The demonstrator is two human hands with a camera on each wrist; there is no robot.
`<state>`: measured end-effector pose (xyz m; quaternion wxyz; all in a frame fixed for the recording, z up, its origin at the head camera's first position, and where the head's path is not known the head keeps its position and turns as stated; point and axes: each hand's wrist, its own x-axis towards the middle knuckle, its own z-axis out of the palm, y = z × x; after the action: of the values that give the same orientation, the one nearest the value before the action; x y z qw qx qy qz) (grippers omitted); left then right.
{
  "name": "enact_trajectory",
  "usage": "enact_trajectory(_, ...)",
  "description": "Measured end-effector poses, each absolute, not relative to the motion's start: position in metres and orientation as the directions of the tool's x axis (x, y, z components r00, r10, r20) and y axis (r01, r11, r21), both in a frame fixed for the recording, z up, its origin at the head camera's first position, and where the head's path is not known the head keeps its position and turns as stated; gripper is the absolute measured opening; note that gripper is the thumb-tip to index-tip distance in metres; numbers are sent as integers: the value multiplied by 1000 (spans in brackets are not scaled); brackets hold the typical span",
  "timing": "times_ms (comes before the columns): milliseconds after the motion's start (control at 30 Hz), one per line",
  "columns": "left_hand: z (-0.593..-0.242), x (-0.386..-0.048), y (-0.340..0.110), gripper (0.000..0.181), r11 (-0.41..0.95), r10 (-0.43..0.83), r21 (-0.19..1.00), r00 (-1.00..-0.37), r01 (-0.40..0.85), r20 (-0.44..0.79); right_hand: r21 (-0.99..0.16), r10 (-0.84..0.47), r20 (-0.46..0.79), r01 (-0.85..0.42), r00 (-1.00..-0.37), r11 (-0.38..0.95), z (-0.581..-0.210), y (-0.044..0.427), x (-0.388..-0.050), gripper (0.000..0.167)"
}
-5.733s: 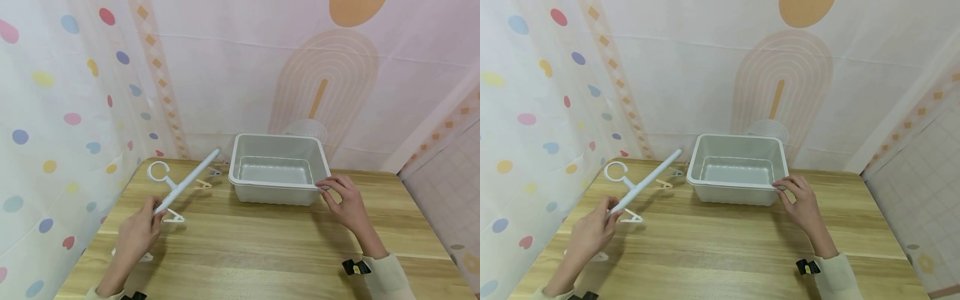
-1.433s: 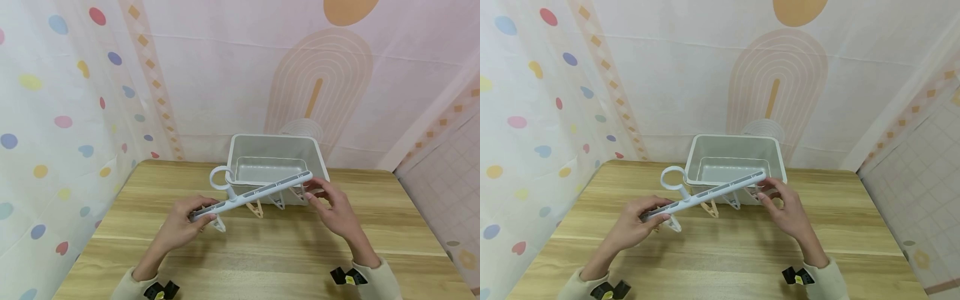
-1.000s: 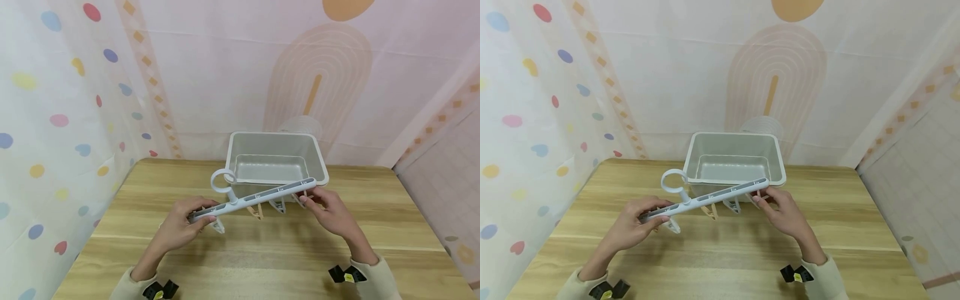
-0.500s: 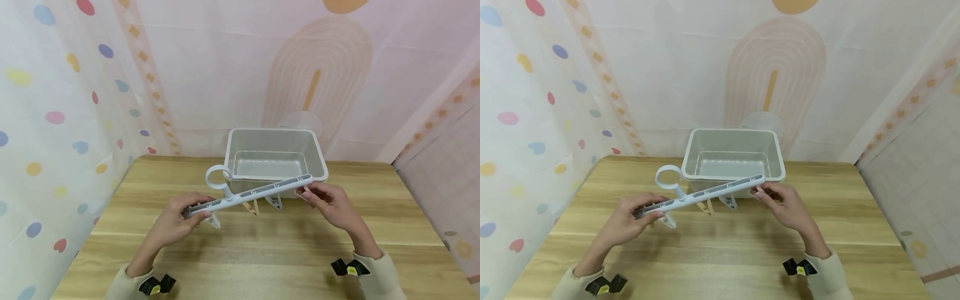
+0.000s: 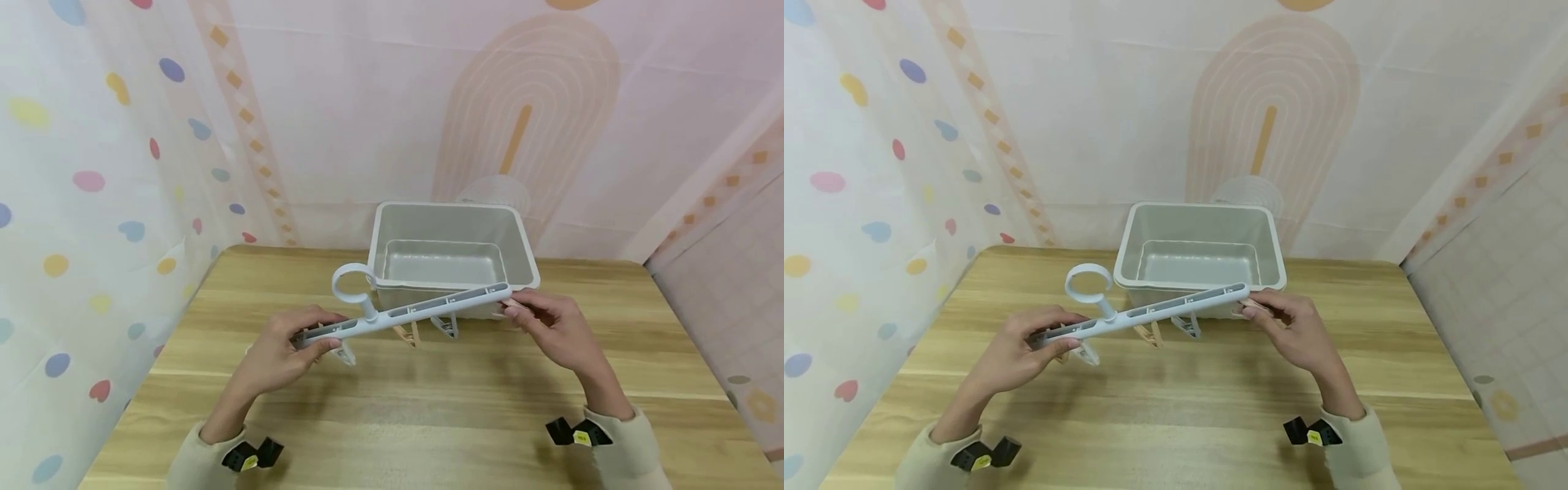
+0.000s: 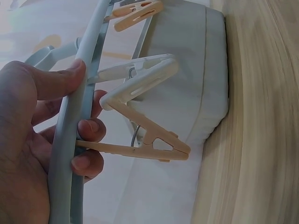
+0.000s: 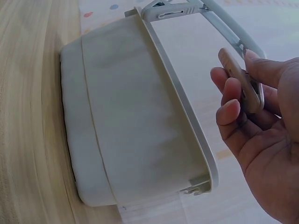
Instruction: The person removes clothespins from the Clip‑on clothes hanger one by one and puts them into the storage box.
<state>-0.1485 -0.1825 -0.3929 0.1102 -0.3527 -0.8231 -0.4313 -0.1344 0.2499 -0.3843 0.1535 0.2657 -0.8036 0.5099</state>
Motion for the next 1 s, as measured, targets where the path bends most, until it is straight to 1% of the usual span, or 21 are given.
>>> enact_trajectory(167,-391,-146,-186,34,371,493,636,-724,677,483,-747,-272,536,-599,-799,289,-384,249,-134,22)
enact_trajectory(267,-390,-144,-189,33,354,495,664,-734,659,465,-764,-276,536,-598,-798,244,-384,248,-134,22)
enact_trajectory(367,-387,-142,-190,32,342,496,699,-753,628,433,-787,-265,531,-584,-805,199,-384,246,-134,19)
enact_trajectory(500,-385,-140,-190,33,350,493,711,-766,610,414,-825,-239,514,-551,-824,128,-383,245,-133,17)
enact_trajectory(633,-387,-139,-190,35,354,476,681,-750,641,459,-855,-209,492,-515,-845,70,-384,242,-131,17)
enact_trajectory(800,-387,-138,-190,37,375,446,637,-733,673,513,-873,-218,460,-483,-861,63,-386,244,-130,18)
enact_trajectory(1000,-385,-138,-189,38,358,433,631,-721,688,540,-890,-256,405,-442,-878,108,-385,247,-129,20)
